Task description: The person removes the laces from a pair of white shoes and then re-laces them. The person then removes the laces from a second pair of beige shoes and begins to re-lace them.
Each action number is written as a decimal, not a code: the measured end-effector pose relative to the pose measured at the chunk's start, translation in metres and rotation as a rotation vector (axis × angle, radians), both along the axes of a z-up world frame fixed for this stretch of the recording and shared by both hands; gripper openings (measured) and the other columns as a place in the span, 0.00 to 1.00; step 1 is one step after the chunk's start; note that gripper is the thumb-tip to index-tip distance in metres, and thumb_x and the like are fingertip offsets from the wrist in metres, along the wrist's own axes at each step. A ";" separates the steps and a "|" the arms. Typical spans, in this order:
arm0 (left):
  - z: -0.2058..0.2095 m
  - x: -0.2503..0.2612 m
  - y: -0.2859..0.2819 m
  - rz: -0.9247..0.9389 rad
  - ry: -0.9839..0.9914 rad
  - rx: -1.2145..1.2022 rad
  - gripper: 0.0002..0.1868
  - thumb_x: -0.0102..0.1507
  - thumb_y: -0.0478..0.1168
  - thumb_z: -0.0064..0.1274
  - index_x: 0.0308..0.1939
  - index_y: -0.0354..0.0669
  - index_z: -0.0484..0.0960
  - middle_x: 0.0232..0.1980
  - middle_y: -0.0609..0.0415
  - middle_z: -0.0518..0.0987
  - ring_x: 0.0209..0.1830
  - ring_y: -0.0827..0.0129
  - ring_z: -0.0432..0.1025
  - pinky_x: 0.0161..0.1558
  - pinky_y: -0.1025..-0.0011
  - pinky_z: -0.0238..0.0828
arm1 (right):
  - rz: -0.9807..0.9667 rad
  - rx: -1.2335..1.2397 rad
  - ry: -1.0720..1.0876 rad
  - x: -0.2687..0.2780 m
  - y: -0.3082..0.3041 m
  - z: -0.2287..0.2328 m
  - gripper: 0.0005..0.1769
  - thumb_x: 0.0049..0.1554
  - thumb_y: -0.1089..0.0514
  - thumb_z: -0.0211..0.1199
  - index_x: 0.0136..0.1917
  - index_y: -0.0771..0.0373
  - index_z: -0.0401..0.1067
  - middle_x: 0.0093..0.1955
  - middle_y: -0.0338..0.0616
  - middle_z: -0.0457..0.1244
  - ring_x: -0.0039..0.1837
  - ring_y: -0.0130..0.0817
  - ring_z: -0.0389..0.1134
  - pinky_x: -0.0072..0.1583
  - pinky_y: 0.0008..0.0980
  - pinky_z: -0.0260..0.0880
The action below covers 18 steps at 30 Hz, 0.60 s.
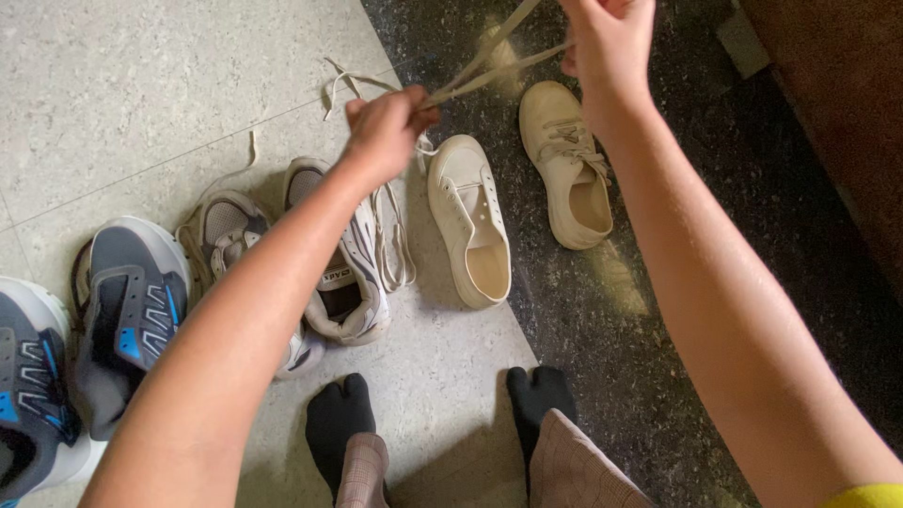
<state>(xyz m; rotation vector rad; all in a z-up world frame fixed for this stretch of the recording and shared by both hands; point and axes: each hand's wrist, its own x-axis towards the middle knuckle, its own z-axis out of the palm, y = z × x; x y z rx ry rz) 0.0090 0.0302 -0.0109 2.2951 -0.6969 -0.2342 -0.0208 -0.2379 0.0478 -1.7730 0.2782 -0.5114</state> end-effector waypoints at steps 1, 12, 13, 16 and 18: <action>-0.003 0.007 0.009 0.062 0.184 -0.057 0.09 0.73 0.43 0.44 0.44 0.47 0.79 0.38 0.64 0.80 0.37 0.68 0.75 0.50 0.53 0.65 | -0.009 0.022 -0.047 -0.003 -0.013 -0.003 0.16 0.67 0.48 0.72 0.45 0.59 0.73 0.32 0.29 0.62 0.31 0.17 0.61 0.36 0.23 0.68; -0.013 0.050 0.071 0.069 -0.307 -0.143 0.09 0.76 0.40 0.51 0.44 0.39 0.79 0.46 0.44 0.76 0.43 0.56 0.72 0.46 0.56 0.70 | -0.351 -0.374 0.317 -0.025 -0.086 -0.036 0.14 0.62 0.46 0.70 0.46 0.59 0.82 0.39 0.38 0.69 0.36 0.21 0.63 0.39 0.28 0.63; -0.008 0.051 0.067 0.065 -0.303 -0.149 0.10 0.76 0.40 0.51 0.44 0.38 0.78 0.45 0.45 0.76 0.42 0.56 0.72 0.46 0.56 0.69 | -0.287 -0.468 0.460 -0.025 -0.080 -0.042 0.13 0.59 0.47 0.71 0.48 0.58 0.81 0.42 0.39 0.69 0.38 0.24 0.66 0.42 0.30 0.68; 0.011 0.048 0.038 0.023 -0.317 -0.189 0.11 0.76 0.41 0.50 0.42 0.38 0.78 0.44 0.48 0.76 0.40 0.60 0.73 0.45 0.60 0.70 | -0.045 -0.916 0.209 -0.023 -0.056 -0.048 0.30 0.51 0.47 0.81 0.59 0.67 0.78 0.57 0.62 0.66 0.56 0.50 0.69 0.55 0.45 0.72; 0.026 0.041 0.011 -0.014 -0.291 -0.193 0.11 0.74 0.42 0.52 0.41 0.40 0.80 0.41 0.50 0.76 0.38 0.63 0.72 0.43 0.62 0.70 | 0.168 -0.820 0.305 -0.021 -0.032 -0.046 0.40 0.46 0.45 0.81 0.67 0.62 0.72 0.59 0.61 0.64 0.57 0.52 0.68 0.57 0.45 0.71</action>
